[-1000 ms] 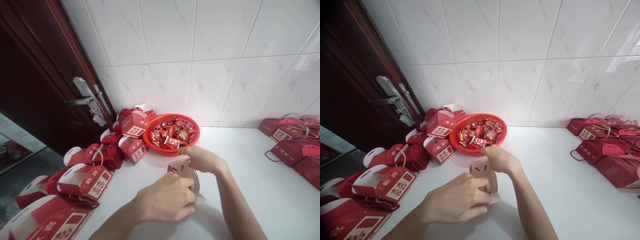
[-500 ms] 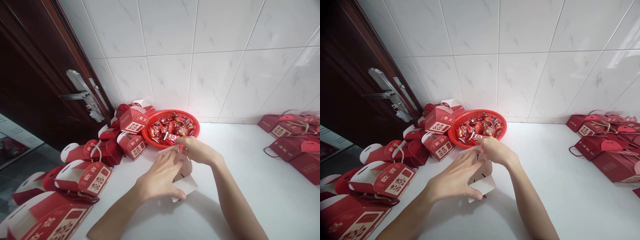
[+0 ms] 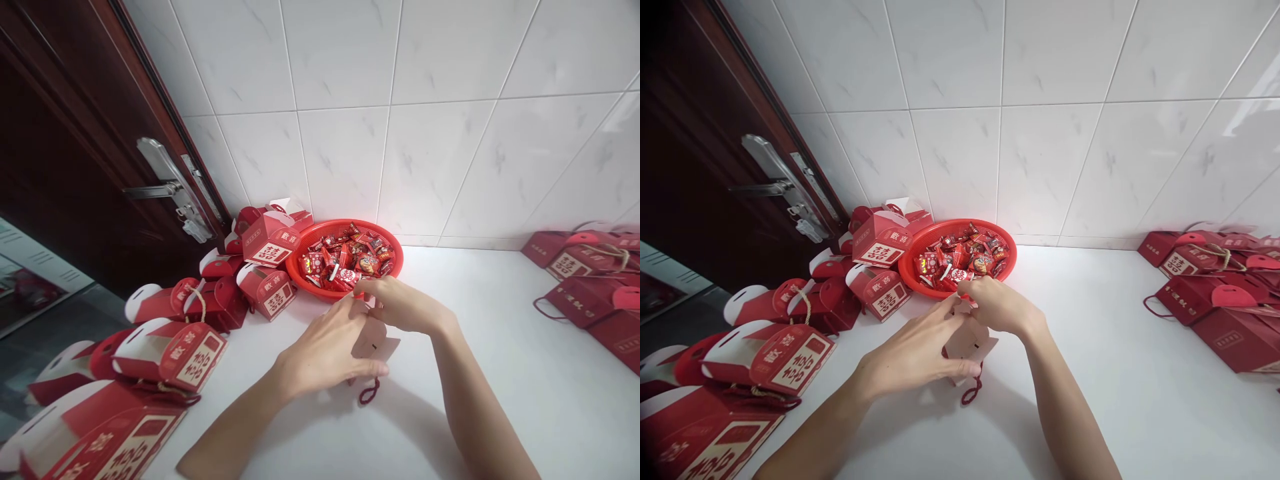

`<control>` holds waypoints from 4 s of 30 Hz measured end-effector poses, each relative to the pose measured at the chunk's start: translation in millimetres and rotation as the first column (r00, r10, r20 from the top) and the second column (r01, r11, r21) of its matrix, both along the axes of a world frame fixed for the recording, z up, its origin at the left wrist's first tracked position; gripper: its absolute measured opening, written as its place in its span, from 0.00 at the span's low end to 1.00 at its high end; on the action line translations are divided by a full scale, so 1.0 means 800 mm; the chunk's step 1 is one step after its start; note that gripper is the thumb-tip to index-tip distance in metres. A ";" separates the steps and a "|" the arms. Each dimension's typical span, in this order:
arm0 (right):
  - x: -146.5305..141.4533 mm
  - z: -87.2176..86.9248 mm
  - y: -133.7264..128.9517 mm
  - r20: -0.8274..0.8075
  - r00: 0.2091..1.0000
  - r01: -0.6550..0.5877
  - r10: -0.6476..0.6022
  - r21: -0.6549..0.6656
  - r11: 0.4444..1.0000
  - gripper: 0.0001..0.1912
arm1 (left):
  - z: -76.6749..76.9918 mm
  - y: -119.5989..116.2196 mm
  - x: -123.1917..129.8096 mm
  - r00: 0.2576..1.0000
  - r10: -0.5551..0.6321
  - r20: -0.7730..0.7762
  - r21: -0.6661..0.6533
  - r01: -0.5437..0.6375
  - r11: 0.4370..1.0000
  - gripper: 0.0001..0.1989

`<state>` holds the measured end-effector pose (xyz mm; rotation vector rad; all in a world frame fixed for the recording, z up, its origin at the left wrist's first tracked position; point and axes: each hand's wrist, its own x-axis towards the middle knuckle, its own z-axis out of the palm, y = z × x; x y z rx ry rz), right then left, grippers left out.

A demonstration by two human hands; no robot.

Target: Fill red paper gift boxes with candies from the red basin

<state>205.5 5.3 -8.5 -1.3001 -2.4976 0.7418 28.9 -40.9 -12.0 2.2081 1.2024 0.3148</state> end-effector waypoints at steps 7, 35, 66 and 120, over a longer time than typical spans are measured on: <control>0.012 -0.001 0.004 -0.173 0.984 -0.030 0.042 0.076 0.997 0.09 | 0.015 0.024 -0.028 0.972 0.076 0.221 0.215 -0.125 0.968 0.15; -0.009 -0.077 0.090 -0.592 0.769 0.313 -0.242 0.018 0.950 0.10 | -0.052 0.199 -0.033 0.405 0.357 0.842 -0.288 -0.223 0.931 0.35; 0.002 -0.047 0.073 -0.822 0.490 0.567 -0.289 0.049 0.822 0.14 | -0.034 0.175 -0.046 0.853 0.244 0.460 0.015 -0.282 0.959 0.17; 0.002 -0.068 0.087 -0.715 0.576 0.602 -0.396 0.044 0.797 0.12 | -0.060 0.194 -0.058 0.990 0.134 -0.034 0.094 -0.130 0.987 0.20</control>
